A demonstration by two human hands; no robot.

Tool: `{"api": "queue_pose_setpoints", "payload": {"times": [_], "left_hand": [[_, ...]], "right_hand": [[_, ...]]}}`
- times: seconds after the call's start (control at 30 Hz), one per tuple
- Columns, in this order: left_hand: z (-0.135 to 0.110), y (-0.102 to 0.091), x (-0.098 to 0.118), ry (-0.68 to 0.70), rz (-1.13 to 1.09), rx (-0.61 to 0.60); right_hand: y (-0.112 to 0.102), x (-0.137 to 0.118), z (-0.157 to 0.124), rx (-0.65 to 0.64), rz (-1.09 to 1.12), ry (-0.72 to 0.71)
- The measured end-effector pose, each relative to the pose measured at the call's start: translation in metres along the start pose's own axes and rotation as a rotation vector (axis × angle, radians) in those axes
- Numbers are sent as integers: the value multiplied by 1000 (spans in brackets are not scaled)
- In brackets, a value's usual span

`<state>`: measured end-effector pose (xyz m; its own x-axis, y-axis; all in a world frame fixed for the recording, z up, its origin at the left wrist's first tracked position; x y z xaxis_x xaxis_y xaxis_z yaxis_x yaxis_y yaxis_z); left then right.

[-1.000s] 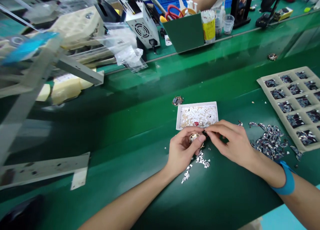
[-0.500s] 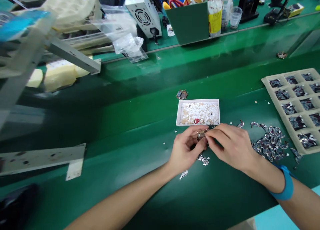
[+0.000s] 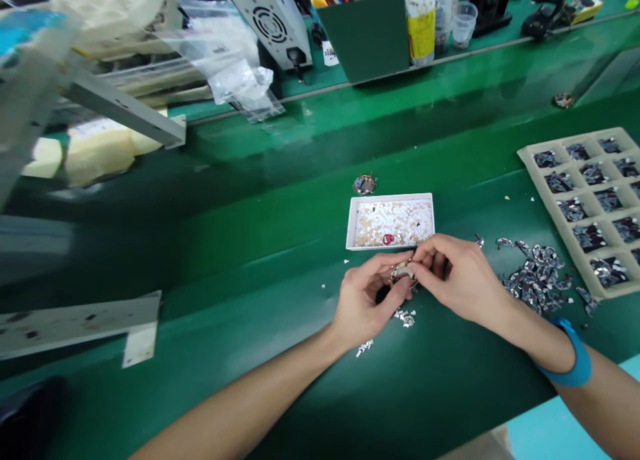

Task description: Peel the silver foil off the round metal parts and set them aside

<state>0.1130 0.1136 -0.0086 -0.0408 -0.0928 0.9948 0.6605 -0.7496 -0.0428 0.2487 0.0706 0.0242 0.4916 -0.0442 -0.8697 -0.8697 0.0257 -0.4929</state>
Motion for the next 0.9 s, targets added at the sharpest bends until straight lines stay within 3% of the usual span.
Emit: {"api": "queue_pose_setpoints", "payload": {"times": [0.1, 0.17, 0.2, 0.3, 0.33, 0.4, 0.53, 0.67, 0.77, 0.9], "left_hand": [[-2, -1, 16, 115, 52, -23], [-3, -7, 24, 164, 92, 19], [-4, -12, 26, 174, 112, 64], [-5, -24, 28, 196, 133, 169], [-4, -24, 28, 212, 127, 163], [-3, -17, 30, 250, 111, 96], [-3, -8, 29, 228, 93, 13], [-1, -10, 15, 83, -24, 11], [1, -11, 11, 42, -92, 6], [3, -12, 11, 35, 2, 15]], "right_hand": [[-1, 5, 2, -199, 155, 86], [-12, 2, -1, -318, 175, 90], [-28, 1, -3, -291, 144, 83], [-94, 5, -14, -3, -161, 84], [-110, 11, -19, 37, -302, 108], [-123, 32, -27, -40, -525, 181], [-124, 66, -29, -154, -708, 216], [-120, 67, -24, -160, -659, 242], [-106, 42, -20, -167, -367, 171], [-75, 7, -11, -29, 119, 19]]}}
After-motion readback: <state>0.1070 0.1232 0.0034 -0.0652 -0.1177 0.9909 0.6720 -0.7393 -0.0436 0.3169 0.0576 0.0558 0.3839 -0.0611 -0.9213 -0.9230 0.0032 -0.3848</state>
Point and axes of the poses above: each hand's wrist, its own z-axis towards the middle knuckle, its own y-axis out of the palm, x = y × z, the point moved 9 cm from there along z, towards the middle knuckle, and after that the axes turned 8 degrees about -x, right-handed, at the moved point
